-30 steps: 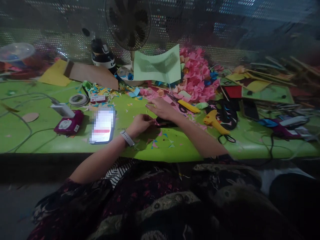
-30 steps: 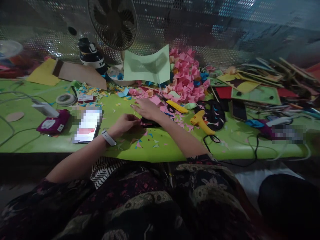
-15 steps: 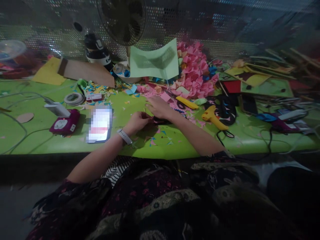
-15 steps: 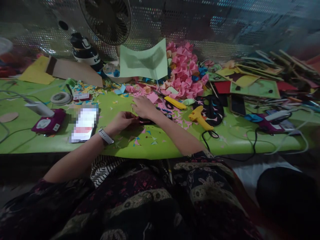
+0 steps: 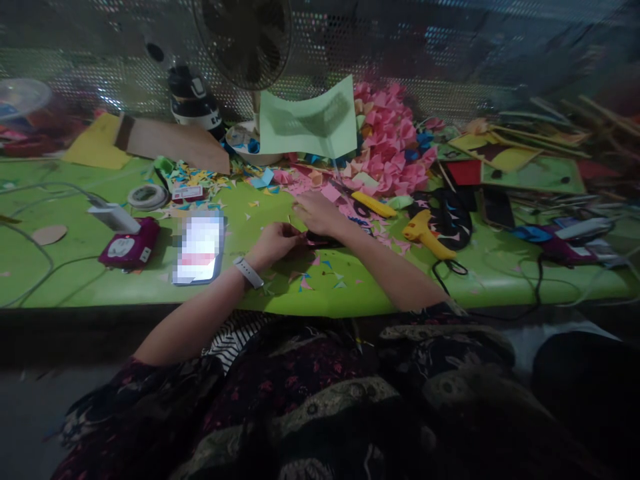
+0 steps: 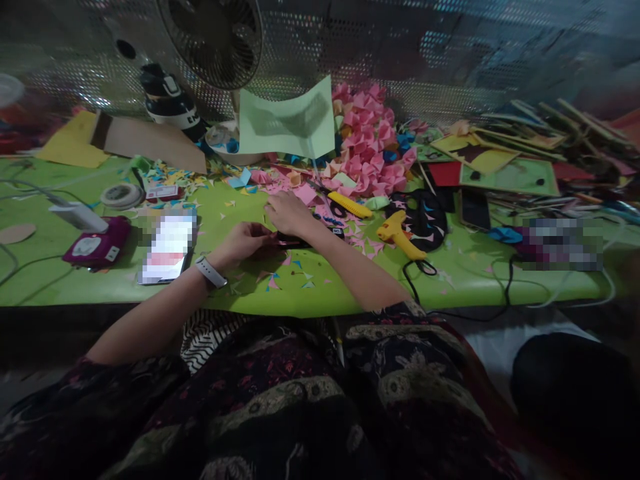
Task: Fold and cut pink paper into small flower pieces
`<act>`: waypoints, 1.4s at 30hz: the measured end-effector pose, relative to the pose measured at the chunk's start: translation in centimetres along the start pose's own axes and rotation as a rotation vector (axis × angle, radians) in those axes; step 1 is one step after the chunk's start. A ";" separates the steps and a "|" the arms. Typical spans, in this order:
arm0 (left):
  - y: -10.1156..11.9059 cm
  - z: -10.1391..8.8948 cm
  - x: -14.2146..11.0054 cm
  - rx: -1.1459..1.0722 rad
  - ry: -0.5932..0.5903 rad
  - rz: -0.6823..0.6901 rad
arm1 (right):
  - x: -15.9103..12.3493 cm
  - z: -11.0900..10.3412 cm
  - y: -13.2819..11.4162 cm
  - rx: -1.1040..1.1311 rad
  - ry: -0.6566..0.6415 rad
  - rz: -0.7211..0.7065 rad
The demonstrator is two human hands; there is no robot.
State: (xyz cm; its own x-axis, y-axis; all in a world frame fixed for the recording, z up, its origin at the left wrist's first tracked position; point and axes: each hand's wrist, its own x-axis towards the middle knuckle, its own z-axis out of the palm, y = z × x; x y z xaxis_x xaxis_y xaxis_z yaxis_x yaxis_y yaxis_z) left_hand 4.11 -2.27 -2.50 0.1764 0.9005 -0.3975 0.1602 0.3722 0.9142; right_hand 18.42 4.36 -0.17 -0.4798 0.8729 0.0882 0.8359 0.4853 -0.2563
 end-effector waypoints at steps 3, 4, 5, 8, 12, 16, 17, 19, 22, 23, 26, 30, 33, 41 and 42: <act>-0.1 -0.1 0.1 0.019 0.002 0.013 | 0.0 -0.1 0.0 -0.006 0.004 -0.011; -0.2 -0.1 0.2 0.026 -0.001 0.020 | 0.0 -0.1 0.0 -0.010 0.002 -0.015; -0.3 -0.2 0.2 0.034 -0.004 0.028 | 0.0 -0.1 -0.1 -0.015 -0.001 -0.018; -0.5 -0.2 0.5 0.050 0.005 0.051 | -0.1 -0.2 -0.2 -0.028 -0.015 -0.016; -0.6 -0.2 0.6 0.047 0.009 0.051 | -0.1 -0.3 -0.2 -0.037 -0.011 -0.012; -0.5 -0.2 0.4 0.053 0.000 0.045 | -0.1 -0.2 -0.1 -0.017 -0.005 -0.016; -0.5 -0.2 0.4 0.050 -0.004 0.047 | -0.1 -0.2 -0.1 -0.013 -0.006 -0.014; -0.4 -0.2 0.3 0.039 -0.010 0.044 | -0.1 -0.2 -0.1 -0.011 -0.008 -0.009; -0.3 -0.1 0.2 0.039 -0.005 0.045 | -0.1 -0.3 -0.3 -0.031 -0.013 -0.006; -0.3 -0.1 0.2 0.044 -0.005 0.051 | -0.2 -0.4 -0.3 -0.038 -0.012 -0.006; -0.3 -0.2 0.2 0.072 -0.003 0.073 | -0.2 -0.4 -0.4 -0.047 -0.006 -0.004; -0.4 -0.2 0.2 0.106 0.010 0.089 | -0.3 -0.4 -0.4 -0.059 -0.023 0.009; -0.4 -0.1 0.3 0.104 0.007 0.102 | -0.2 -0.4 -0.3 -0.073 -0.023 0.009; -0.7 -0.1 0.4 0.094 0.014 0.118 | -0.3 -0.4 -0.4 -0.069 -0.011 0.012; -0.7 -0.1 0.5 0.097 0.010 0.121 | -0.3 -0.4 -0.4 -0.068 -0.009 0.013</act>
State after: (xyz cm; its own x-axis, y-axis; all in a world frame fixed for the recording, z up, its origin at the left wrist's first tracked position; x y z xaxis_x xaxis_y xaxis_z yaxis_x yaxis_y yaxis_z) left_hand 3.94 -2.09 -3.33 0.1902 0.9399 -0.2837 0.2315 0.2379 0.9433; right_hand 18.33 3.88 0.25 -0.4712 0.8787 0.0770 0.8579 0.4768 -0.1916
